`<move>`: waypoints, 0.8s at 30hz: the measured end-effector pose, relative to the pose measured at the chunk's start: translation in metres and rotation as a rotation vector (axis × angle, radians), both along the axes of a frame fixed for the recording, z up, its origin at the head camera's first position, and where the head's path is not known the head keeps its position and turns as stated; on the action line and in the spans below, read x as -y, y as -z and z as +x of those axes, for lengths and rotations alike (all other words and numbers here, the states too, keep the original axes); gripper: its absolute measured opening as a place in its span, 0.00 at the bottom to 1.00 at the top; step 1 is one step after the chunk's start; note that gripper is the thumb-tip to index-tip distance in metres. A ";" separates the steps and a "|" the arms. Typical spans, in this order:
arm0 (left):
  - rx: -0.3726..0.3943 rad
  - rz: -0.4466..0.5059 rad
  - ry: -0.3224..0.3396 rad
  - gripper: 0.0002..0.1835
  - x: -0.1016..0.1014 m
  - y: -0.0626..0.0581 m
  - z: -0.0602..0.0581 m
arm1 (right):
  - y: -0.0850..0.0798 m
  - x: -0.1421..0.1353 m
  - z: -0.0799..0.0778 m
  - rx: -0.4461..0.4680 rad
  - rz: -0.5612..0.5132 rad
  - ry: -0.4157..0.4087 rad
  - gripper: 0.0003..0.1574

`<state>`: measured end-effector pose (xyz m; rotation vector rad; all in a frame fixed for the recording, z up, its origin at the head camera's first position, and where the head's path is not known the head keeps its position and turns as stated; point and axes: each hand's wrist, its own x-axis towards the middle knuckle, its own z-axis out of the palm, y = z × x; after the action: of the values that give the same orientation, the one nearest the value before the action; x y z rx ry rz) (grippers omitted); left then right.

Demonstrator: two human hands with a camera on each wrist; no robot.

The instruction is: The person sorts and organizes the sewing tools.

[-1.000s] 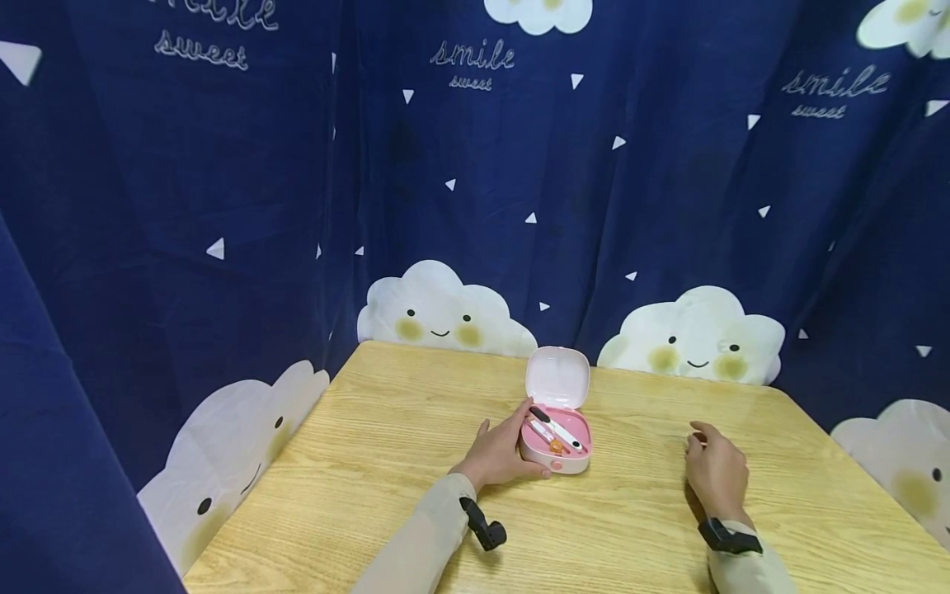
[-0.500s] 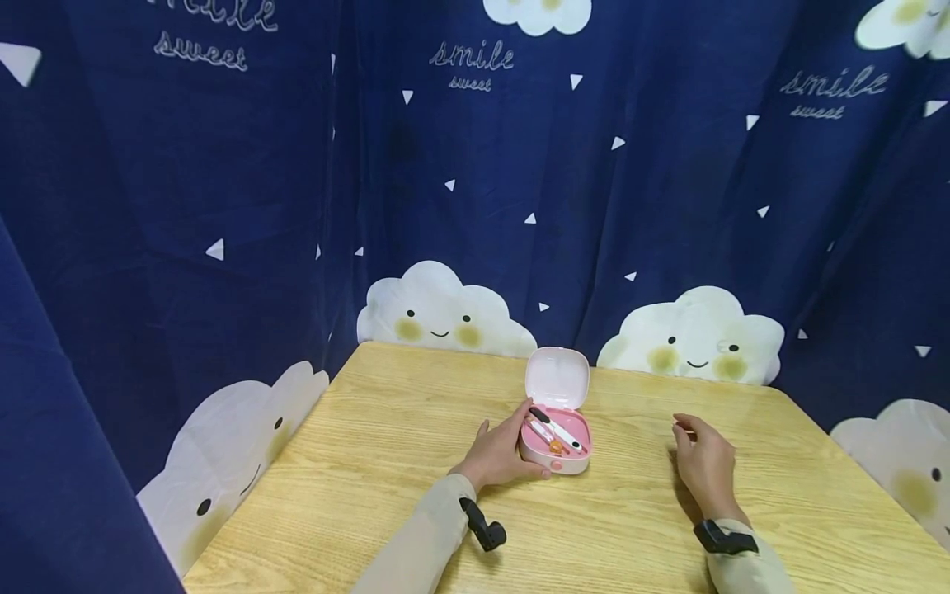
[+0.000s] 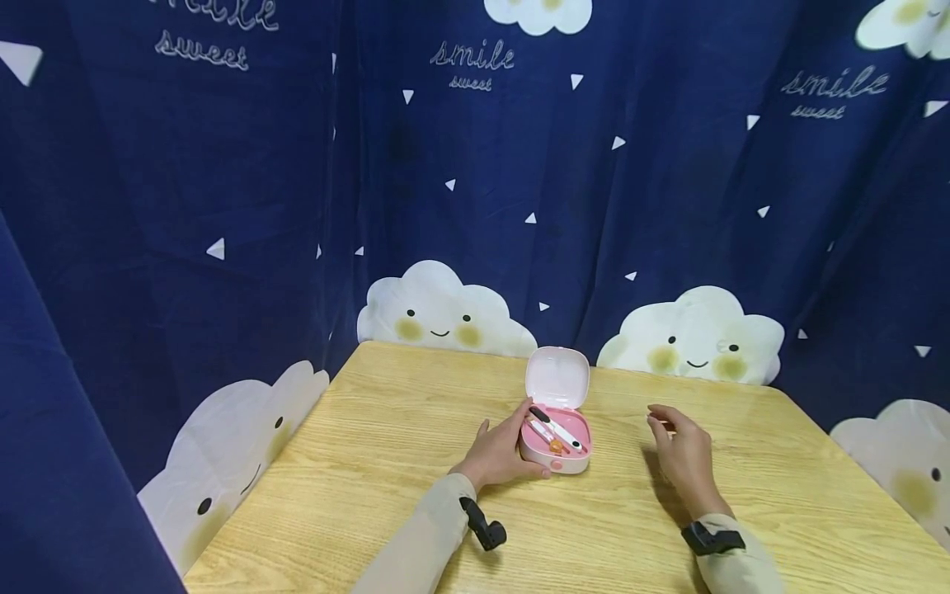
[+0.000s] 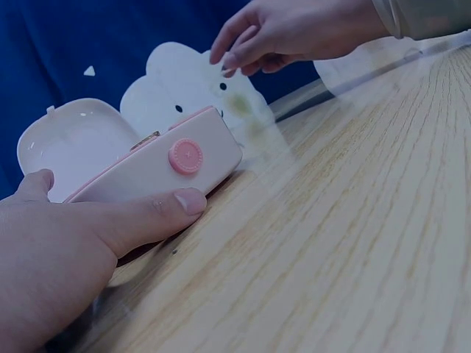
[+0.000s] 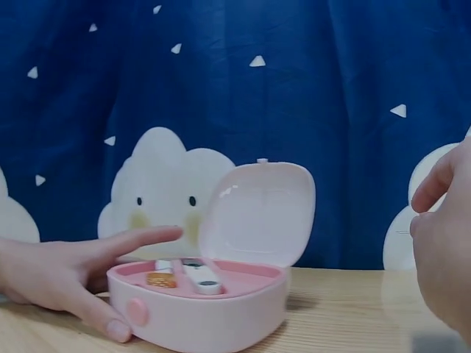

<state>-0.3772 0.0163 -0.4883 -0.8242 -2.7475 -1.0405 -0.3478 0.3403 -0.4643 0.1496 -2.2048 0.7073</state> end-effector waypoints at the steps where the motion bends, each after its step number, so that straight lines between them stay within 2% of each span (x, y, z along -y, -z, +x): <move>1: -0.001 0.001 0.000 0.69 0.000 0.000 0.000 | 0.000 0.003 0.000 0.001 0.003 -0.011 0.11; 11: 0.002 -0.010 0.001 0.69 -0.001 0.001 0.000 | -0.003 0.030 -0.003 -0.006 0.034 -0.114 0.11; 24: -0.006 -0.013 -0.002 0.70 -0.001 0.001 0.000 | -0.003 0.065 -0.007 0.069 0.025 -0.238 0.12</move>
<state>-0.3774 0.0177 -0.4896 -0.8241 -2.7527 -1.0195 -0.3548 0.2757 -0.4616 0.4104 -2.2855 0.8257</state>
